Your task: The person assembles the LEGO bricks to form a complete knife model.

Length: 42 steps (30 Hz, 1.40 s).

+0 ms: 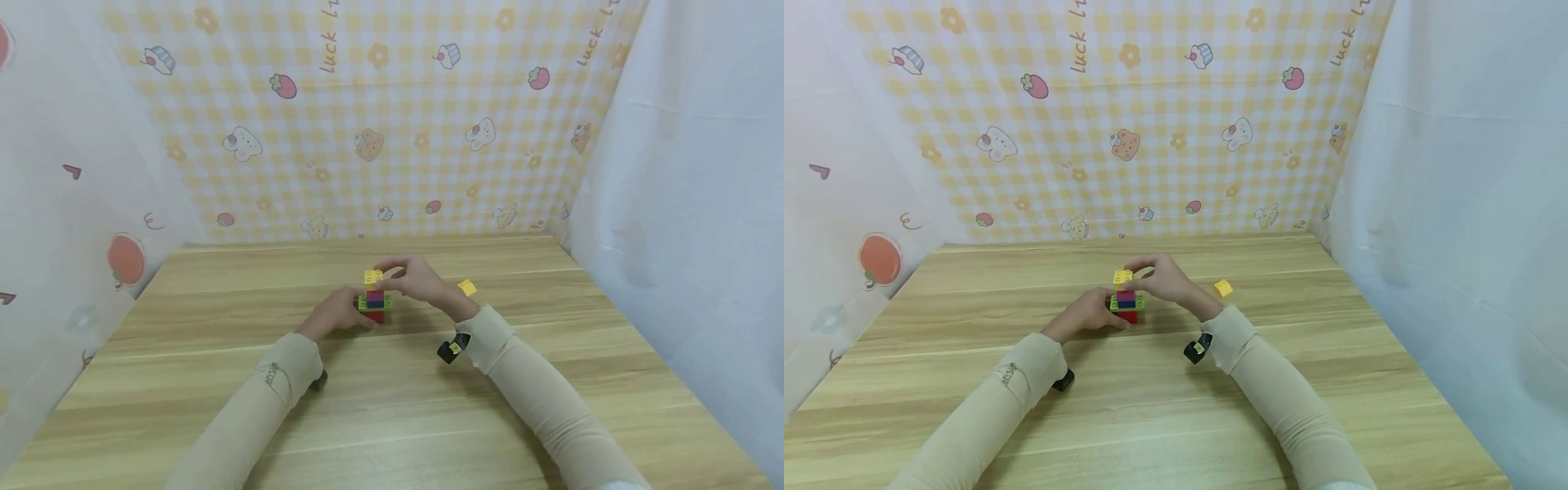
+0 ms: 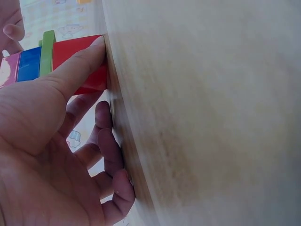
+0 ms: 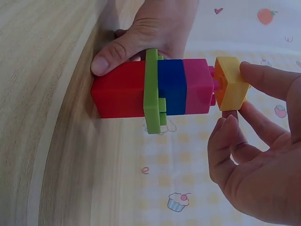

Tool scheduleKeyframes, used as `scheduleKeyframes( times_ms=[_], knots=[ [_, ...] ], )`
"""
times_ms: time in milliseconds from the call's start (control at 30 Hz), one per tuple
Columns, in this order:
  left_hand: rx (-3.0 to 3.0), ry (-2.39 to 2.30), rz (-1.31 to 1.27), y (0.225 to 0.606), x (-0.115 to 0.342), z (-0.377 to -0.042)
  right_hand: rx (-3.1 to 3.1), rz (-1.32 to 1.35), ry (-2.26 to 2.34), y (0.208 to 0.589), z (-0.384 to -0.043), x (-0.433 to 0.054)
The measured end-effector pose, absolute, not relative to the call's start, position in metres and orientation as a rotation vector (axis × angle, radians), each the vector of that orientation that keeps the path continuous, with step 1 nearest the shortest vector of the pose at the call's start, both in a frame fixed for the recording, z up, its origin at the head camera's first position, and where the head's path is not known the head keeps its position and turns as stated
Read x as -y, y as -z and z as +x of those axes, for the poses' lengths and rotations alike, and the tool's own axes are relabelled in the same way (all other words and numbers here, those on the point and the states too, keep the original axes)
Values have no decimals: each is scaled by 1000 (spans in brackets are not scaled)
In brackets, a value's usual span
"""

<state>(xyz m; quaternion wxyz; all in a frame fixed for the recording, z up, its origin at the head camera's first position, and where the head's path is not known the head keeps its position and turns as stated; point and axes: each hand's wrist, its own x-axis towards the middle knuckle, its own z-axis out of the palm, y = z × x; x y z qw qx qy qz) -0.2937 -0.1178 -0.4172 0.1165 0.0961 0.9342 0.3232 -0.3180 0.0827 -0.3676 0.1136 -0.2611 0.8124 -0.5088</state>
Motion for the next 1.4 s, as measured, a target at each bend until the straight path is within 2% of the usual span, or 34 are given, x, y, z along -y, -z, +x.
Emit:
scheduleKeyframes(
  times_ms=[767,1400],
  knots=[
    [-2731,-943,303,418,119,-295,-2435,-824,1448,370,-320,-82],
    [-2739,-943,312,417,119,-295,-2397,-715,1476,369,-321,-80]
  ],
)
